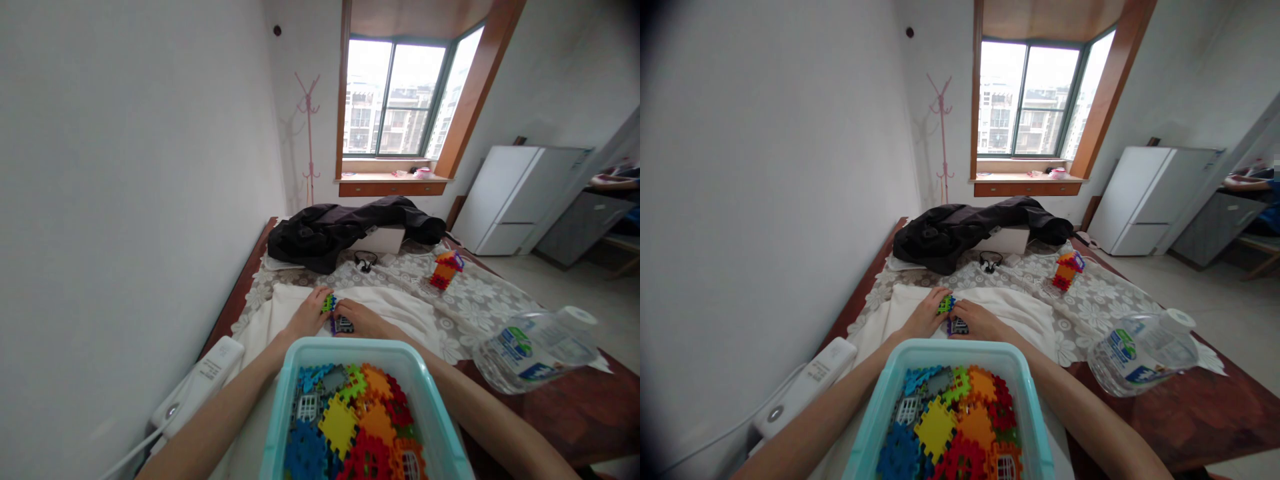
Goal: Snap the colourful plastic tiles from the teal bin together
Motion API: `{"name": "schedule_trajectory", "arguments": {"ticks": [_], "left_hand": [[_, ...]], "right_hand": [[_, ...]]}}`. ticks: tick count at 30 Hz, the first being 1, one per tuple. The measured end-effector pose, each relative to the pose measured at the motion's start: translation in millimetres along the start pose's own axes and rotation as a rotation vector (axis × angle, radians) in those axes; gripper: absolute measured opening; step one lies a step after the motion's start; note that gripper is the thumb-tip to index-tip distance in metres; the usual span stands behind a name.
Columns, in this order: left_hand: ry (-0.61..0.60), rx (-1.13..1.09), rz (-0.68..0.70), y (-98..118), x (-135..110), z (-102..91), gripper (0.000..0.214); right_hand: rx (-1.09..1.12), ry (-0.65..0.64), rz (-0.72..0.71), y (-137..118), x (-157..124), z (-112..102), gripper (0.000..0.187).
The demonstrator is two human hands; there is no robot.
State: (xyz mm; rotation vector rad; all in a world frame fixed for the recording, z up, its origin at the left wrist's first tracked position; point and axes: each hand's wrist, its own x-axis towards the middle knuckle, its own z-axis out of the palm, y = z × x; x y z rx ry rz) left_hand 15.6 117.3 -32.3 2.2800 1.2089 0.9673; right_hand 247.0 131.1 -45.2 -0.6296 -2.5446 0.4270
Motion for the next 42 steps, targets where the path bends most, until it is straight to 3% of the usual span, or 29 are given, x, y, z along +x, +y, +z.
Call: {"name": "schedule_trajectory", "arguments": {"ticks": [6, 13, 19, 24, 33, 42], "left_hand": [[0.010, 0.015, -0.015, 4, 1, 0.4, 0.060], [0.006, 0.011, -0.023, 5, 1, 2.6, 0.076], [-0.028, 0.008, 0.022, 5, -1, 2.5, 0.072], [0.005, -0.050, 0.022, 3, -1, 3.7, 0.079], [0.012, -0.143, -0.048, 6, 1, 3.0, 0.070], [0.000, -0.158, -0.070, 15, 3, -1.7, 0.041]], "right_hand": [[0.000, 0.017, 0.022, -1, -3, -1, 0.040], [-0.069, 0.214, 0.124, 28, -6, -4, 0.045], [-0.057, 0.190, 0.103, 26, -4, -2, 0.046], [-0.063, 0.144, 0.180, 23, -5, -4, 0.054], [-0.073, 0.169, 0.148, 26, -5, -2, 0.038], [-0.120, 0.159, 0.135, 23, -4, -5, 0.031]]}}
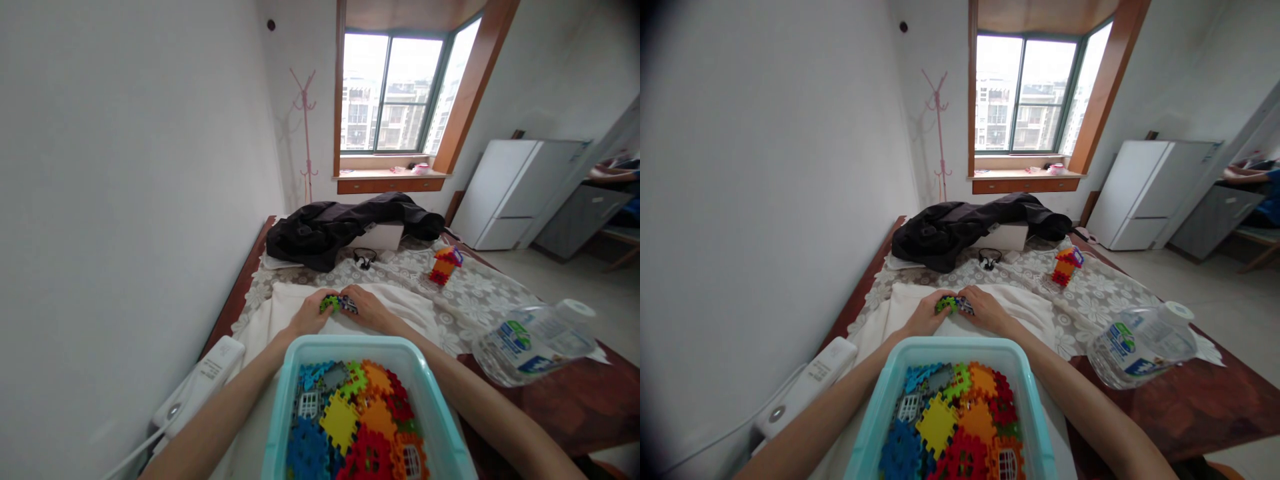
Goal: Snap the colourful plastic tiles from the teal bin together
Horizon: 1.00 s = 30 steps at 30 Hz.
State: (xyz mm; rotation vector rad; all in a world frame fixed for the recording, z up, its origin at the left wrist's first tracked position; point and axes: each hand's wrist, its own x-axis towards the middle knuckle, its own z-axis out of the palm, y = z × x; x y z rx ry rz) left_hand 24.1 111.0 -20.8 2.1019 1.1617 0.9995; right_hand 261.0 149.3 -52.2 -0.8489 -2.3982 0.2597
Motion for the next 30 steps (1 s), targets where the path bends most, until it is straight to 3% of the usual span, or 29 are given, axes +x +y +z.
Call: {"name": "schedule_trajectory", "arguments": {"ticks": [3, 7, 11, 14, 23, 27, 30], "left_hand": [[0.035, 0.016, -0.030, 1, 0, -1.6, 0.032], [0.039, 0.019, -0.050, -1, -1, -0.9, 0.039], [0.028, 0.036, -0.063, -2, -1, 1.2, 0.045], [0.012, 0.059, -0.055, -1, -2, 2.0, 0.044], [-0.026, 0.100, -0.002, -1, -3, 2.6, 0.052], [-0.036, 0.113, 0.006, 1, -2, 1.4, 0.052], [-0.034, 0.117, 0.009, 3, -2, 0.7, 0.049]], "right_hand": [[-0.035, -0.004, -0.027, -2, 2, -3, 0.028], [-0.057, -0.011, -0.086, -6, 3, -7, 0.023], [-0.033, -0.028, -0.120, -10, 2, -11, 0.037], [-0.022, -0.040, -0.126, -11, 2, -11, 0.034], [-0.034, 0.095, -0.176, -7, 0, -3, 0.063], [0.017, 0.117, -0.166, -6, -2, 0, 0.064], [0.030, 0.151, -0.133, -6, -4, -1, 0.054]]}}
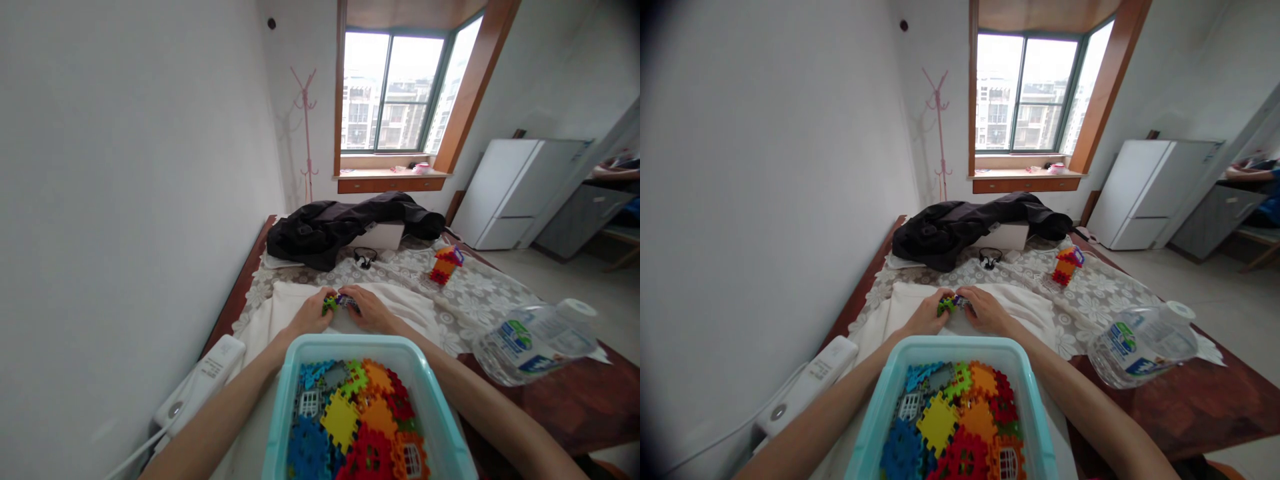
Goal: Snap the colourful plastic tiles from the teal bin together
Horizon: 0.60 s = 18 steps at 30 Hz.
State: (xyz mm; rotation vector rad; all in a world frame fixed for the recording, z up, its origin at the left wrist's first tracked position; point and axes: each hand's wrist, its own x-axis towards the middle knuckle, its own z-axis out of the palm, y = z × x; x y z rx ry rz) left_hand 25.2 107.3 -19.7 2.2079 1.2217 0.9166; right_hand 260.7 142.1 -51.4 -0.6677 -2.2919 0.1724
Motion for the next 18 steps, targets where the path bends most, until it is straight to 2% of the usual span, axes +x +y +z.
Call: {"name": "schedule_trajectory", "arguments": {"ticks": [3, 5, 10, 18], "left_hand": [[0.011, 0.004, -0.002, 1.8, 0.1, -0.4, 0.045], [0.008, 0.002, 0.003, 2.4, 0.2, -0.3, 0.044], [-0.011, -0.005, 0.013, 3.6, 0.9, 0.6, 0.042], [-0.046, 0.029, 0.033, 4.0, 1.6, 3.1, 0.035]], "right_hand": [[-0.012, -0.052, -0.022, -2.3, -0.1, -2.8, 0.049], [-0.006, -0.074, -0.043, -4.2, 0.7, -4.9, 0.053], [0.008, -0.013, -0.049, -6.0, 2.9, -6.4, 0.061], [0.044, 0.057, -0.078, -7.4, -0.7, 0.4, 0.050]]}}
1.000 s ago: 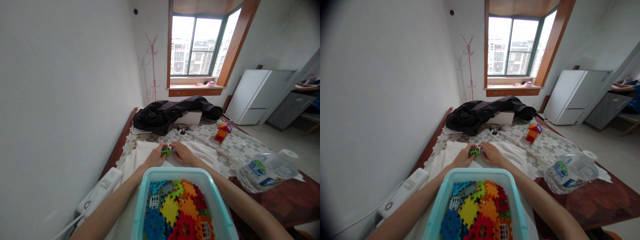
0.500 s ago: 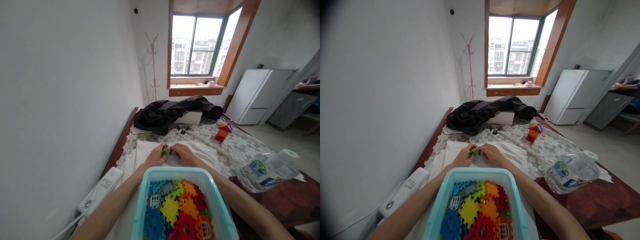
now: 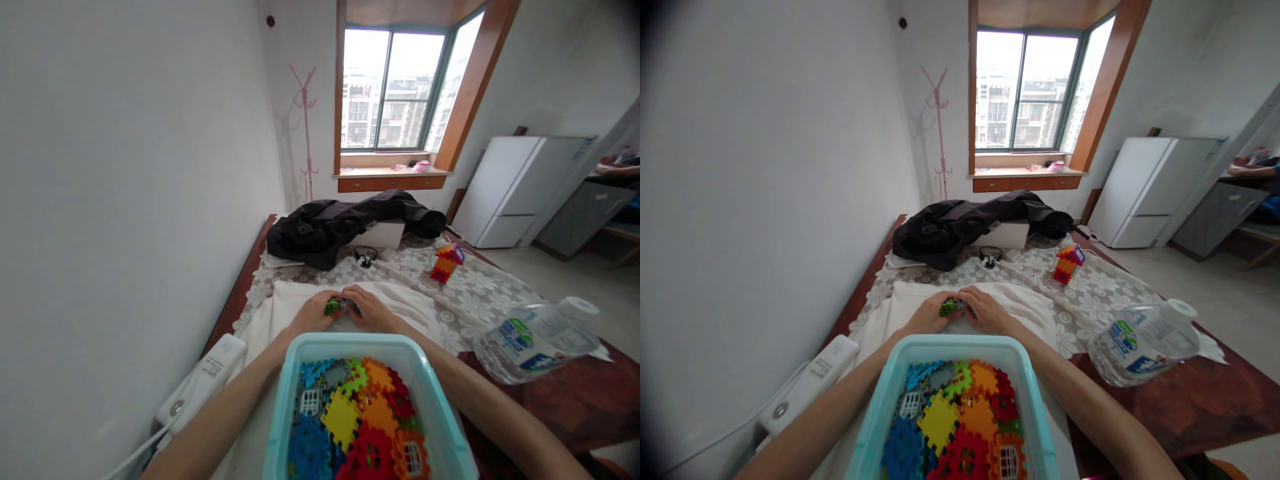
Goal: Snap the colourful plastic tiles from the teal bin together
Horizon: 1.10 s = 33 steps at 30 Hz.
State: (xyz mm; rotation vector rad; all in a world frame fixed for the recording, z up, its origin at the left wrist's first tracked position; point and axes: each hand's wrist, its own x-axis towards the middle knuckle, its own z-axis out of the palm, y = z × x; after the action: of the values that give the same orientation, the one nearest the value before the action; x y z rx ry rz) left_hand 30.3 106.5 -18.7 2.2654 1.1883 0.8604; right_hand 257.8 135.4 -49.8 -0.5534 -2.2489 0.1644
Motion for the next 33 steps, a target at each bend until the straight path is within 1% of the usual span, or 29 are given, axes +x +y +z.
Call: {"name": "schedule_trajectory", "arguments": {"ticks": [2, 5, 8, 10, 12, 16, 21, 23, 26, 28, 31, 33], "left_hand": [[-0.010, 0.023, 0.005, -2, 0, 0.9, 0.031], [-0.027, 0.058, 0.017, -5, 0, 2.0, 0.028], [-0.038, 0.085, 0.029, -7, 0, 2.5, 0.023], [-0.042, 0.095, 0.033, -7, 0, 2.2, 0.023], [-0.046, 0.099, 0.037, -6, 0, 1.4, 0.024], [-0.049, 0.096, 0.036, -4, 0, 0.0, 0.024], [-0.022, 0.080, 0.012, -3, -1, 0.5, 0.018], [-0.002, 0.071, -0.006, -4, -1, 0.3, 0.018], [0.040, 0.068, -0.043, -7, -1, -1.3, 0.018], [0.065, 0.075, -0.067, -8, -1, -2.5, 0.017], [0.083, 0.090, -0.094, -9, 0, -3.3, 0.016], [0.088, 0.099, -0.108, -10, 0, -3.2, 0.014]], "right_hand": [[0.035, 0.017, -0.024, -3, 0, -1, 0.050], [0.110, 0.037, -0.071, -6, 1, -4, 0.060], [0.142, 0.111, -0.027, -5, 2, -7, 0.063], [0.132, 0.113, 0.040, -1, 2, -7, 0.058], [0.126, 0.054, 0.088, 2, 2, -6, 0.047], [0.144, -0.056, 0.128, 4, 3, -3, 0.022], [0.208, -0.111, 0.182, -1, 4, -5, 0.017], [0.200, -0.096, 0.214, -2, 3, -6, 0.020], [0.169, -0.046, 0.272, 1, 3, -4, 0.035], [0.169, -0.027, 0.313, 5, 2, -1, 0.041], [0.212, 0.028, 0.410, 14, 3, 5, 0.036], [0.266, 0.121, 0.486, 20, 5, 8, 0.028]]}}
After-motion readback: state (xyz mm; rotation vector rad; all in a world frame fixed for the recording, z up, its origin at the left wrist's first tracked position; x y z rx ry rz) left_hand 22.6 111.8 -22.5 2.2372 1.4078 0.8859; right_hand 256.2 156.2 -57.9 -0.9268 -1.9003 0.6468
